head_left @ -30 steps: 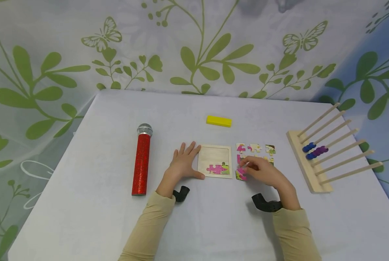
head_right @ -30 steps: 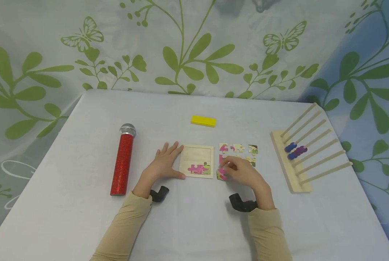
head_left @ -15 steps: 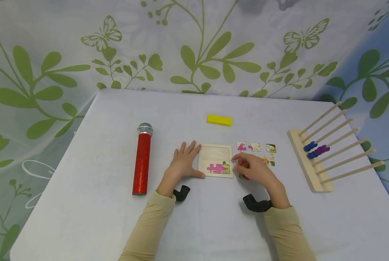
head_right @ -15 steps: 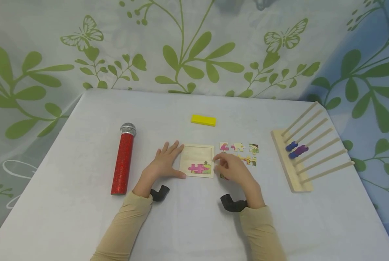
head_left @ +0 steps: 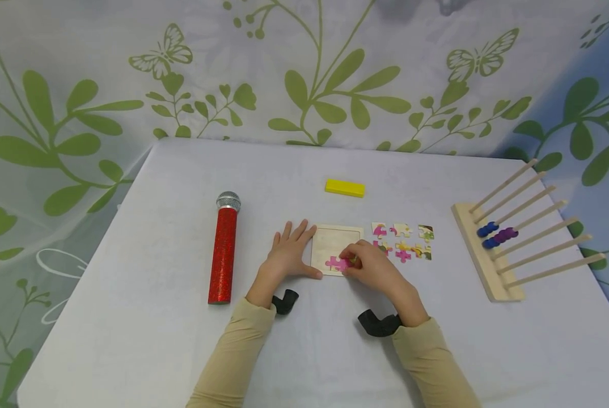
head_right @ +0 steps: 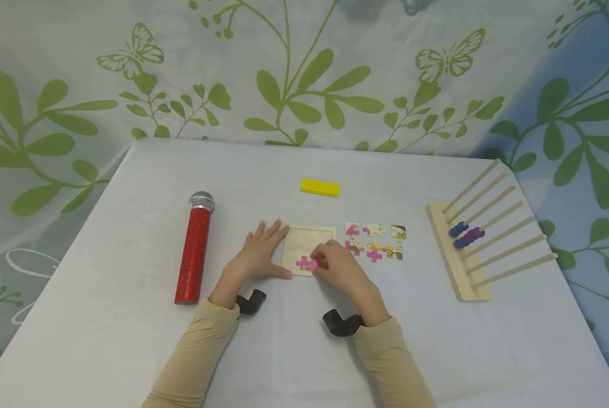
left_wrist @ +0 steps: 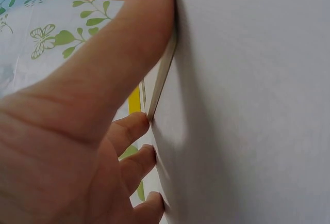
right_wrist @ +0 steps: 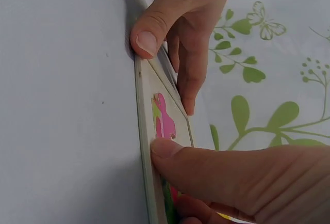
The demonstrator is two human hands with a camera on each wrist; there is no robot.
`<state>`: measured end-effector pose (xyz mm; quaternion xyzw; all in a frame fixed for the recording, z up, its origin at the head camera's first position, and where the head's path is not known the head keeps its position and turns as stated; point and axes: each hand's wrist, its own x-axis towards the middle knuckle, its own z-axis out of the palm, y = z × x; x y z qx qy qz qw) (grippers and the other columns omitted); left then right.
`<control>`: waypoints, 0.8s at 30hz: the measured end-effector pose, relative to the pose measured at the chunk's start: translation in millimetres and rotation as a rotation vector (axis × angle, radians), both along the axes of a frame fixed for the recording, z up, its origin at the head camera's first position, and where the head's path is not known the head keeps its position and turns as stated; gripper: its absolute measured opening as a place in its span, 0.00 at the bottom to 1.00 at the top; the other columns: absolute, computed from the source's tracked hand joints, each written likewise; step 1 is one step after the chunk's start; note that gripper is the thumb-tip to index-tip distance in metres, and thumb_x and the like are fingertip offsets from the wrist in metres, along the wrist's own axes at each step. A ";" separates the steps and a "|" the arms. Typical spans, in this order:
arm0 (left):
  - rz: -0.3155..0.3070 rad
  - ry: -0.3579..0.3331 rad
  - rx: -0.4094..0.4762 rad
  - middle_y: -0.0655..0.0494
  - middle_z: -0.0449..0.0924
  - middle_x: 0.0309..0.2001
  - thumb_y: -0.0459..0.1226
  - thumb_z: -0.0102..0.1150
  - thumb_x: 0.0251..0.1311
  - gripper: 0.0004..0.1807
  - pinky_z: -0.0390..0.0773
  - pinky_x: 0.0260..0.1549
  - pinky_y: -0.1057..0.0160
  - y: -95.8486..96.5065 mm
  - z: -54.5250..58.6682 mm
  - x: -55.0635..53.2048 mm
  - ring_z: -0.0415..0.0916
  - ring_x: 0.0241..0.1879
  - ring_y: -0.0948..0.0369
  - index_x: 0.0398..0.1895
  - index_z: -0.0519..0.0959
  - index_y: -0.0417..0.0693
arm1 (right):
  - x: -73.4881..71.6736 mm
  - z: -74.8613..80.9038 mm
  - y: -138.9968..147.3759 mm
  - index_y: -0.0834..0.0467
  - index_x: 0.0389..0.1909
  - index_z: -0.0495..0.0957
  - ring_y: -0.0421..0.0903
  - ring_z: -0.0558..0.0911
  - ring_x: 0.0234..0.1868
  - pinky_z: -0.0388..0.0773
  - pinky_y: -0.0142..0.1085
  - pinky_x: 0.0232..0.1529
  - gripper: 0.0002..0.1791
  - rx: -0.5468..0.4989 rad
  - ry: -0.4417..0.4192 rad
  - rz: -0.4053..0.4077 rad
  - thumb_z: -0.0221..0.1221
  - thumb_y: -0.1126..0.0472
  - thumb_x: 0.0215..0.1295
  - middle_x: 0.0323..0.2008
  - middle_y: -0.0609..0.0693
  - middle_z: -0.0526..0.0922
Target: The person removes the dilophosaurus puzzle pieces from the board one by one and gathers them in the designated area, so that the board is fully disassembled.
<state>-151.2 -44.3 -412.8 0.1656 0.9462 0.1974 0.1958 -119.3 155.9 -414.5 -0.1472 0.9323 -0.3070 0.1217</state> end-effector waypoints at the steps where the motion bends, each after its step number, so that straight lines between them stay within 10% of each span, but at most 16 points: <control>1: 0.001 0.001 0.000 0.51 0.41 0.71 0.54 0.71 0.37 0.57 0.38 0.62 0.44 0.1 -0.4 -0.2 0.32 0.68 0.46 0.70 0.51 0.51 | 0.2 0.2 -0.2 0.60 0.39 0.78 0.45 0.71 0.31 0.72 0.34 0.33 0.14 -0.003 0.001 -0.002 0.66 0.64 0.50 0.31 0.49 0.72; 15: -0.001 -0.009 0.003 0.52 0.40 0.71 0.54 0.71 0.37 0.57 0.37 0.62 0.45 -0.4 0.3 -0.9 0.31 0.68 0.47 0.70 0.50 0.51 | 1.8 3.9 8.0 0.57 0.35 0.75 0.45 0.72 0.31 0.73 0.36 0.33 0.05 -0.163 -0.006 -0.011 0.59 0.66 0.58 0.28 0.46 0.75; 24: 0.000 -0.010 0.020 0.52 0.40 0.71 0.53 0.72 0.36 0.57 0.37 0.62 0.44 0.6 0.5 0.6 0.31 0.68 0.46 0.70 0.51 0.50 | 11.0 15.2 86.4 0.63 0.37 0.74 0.48 0.72 0.32 0.73 0.35 0.31 0.06 -0.250 -0.097 -0.104 0.55 0.64 0.62 0.30 0.52 0.76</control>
